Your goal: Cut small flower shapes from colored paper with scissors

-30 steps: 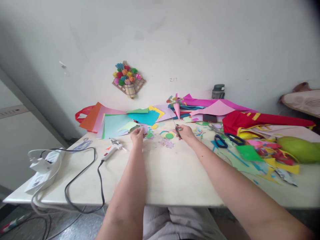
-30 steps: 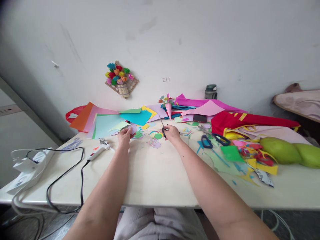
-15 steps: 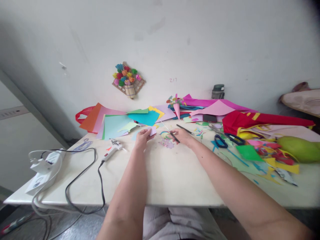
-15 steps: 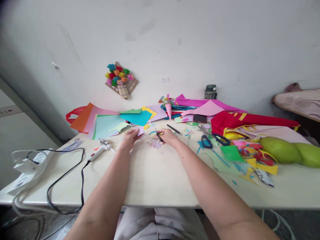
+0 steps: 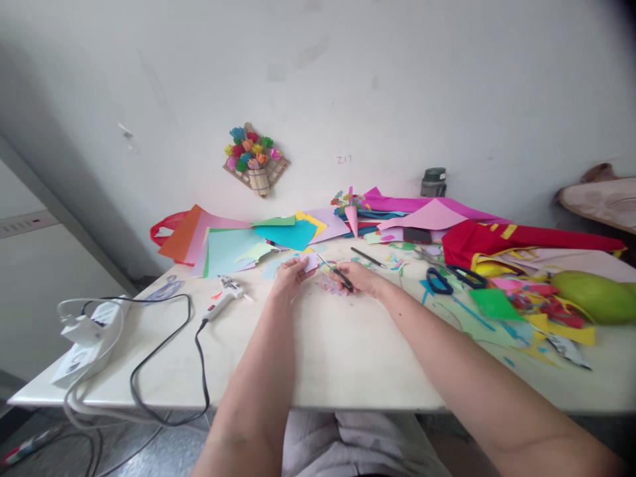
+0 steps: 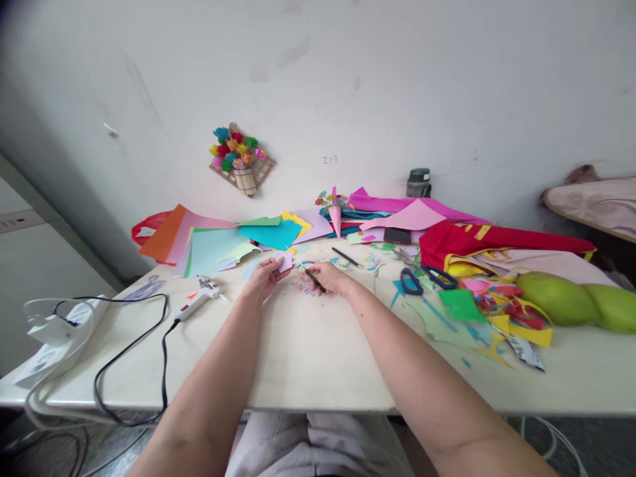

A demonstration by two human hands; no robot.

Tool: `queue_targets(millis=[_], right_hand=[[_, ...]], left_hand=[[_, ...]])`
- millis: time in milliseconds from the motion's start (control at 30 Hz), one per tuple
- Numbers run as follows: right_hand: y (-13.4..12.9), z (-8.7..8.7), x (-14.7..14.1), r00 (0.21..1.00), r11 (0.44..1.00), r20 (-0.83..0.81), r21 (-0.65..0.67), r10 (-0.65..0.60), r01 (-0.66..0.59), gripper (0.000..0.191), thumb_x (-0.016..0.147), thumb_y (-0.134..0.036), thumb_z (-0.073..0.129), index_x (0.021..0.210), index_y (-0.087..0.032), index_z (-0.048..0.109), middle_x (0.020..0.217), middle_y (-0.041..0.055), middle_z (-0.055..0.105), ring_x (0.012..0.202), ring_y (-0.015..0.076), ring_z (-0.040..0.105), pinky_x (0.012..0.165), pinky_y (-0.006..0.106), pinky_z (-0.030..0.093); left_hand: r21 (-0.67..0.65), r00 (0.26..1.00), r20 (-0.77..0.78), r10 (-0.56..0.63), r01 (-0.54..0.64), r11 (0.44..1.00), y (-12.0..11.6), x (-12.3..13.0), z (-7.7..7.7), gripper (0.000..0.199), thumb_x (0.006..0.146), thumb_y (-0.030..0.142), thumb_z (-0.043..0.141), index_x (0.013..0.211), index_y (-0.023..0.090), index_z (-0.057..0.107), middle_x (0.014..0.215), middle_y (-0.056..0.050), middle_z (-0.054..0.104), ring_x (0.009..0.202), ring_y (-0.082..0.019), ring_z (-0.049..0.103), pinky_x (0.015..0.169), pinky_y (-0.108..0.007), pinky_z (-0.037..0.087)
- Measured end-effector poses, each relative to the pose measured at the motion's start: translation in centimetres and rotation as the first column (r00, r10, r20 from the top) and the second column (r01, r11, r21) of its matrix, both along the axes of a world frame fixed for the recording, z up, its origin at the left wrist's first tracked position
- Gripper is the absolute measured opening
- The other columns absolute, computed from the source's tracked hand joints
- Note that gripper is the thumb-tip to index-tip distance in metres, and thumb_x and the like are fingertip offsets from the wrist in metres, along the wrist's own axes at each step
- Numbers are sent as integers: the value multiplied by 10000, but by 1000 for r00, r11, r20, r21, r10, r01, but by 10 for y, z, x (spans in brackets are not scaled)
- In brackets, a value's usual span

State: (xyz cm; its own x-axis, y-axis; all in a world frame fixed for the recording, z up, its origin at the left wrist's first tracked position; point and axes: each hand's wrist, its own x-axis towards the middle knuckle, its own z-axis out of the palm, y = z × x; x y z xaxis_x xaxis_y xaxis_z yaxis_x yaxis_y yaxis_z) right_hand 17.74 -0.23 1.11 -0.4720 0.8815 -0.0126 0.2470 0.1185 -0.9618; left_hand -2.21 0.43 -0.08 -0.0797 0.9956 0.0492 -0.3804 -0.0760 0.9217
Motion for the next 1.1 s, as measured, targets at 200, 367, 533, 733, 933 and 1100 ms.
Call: queue_targets(millis=[200, 367, 533, 733, 933, 1100], right_hand=[[0, 1, 0, 1000, 1000, 24, 12, 8, -8, 218, 825, -321, 636, 704, -156, 561, 493, -48, 550, 354, 49, 476, 319, 142, 253], [-1, 1, 2, 999, 999, 12, 19, 29, -30, 234, 830, -364, 638, 758, -150, 573, 548, -29, 588, 369, 54, 491, 320, 152, 269], [-4, 3, 3, 1000, 999, -1, -24, 24, -24, 209, 834, -350, 642, 792, -155, 579, 553, -31, 587, 377, 57, 507, 319, 150, 268], [-4, 4, 2, 1000, 999, 2, -53, 8, -8, 173, 855, -300, 614, 766, -160, 563, 548, -24, 587, 386, 69, 533, 312, 155, 269], [-3, 2, 4, 1000, 999, -8, -44, 19, -19, 182, 867, -331, 606, 841, -152, 599, 574, -2, 613, 408, 83, 559, 315, 159, 291], [-1, 2, 4, 1000, 999, -25, -35, -15, 14, 205, 855, -339, 631, 813, -143, 591, 561, -4, 600, 393, 73, 524, 315, 161, 284]], left_hand=[[-57, 998, 61, 19, -15, 998, -1, 10, 2, 110, 689, 147, 769, 739, 124, 673, 857, -87, 722, 807, -195, 700, 760, -315, 594], [-59, 992, 126, 22, -15, 998, -2, 12, 3, 55, 742, 92, 706, 785, 113, 679, 866, -91, 725, 791, -189, 705, 794, -335, 607], [-78, 989, 146, 21, -10, 997, -5, 14, 7, 58, 801, 60, 630, 811, 102, 668, 856, -84, 723, 771, -177, 709, 839, -350, 599], [-101, 984, 178, 25, -7, 995, -2, 15, 5, 102, 843, 47, 581, 807, 96, 663, 838, -80, 719, 776, -167, 708, 801, -314, 602], [-95, 980, 196, 31, -12, 995, 1, 14, 2, 61, 760, 56, 696, 751, 98, 654, 798, -75, 706, 741, -174, 699, 826, -346, 587], [-51, 972, 180, 148, -141, 989, 3, 4, 3, 149, 724, 94, 748, 672, 122, 611, 693, -35, 679, 719, -154, 688, 846, -349, 572]])
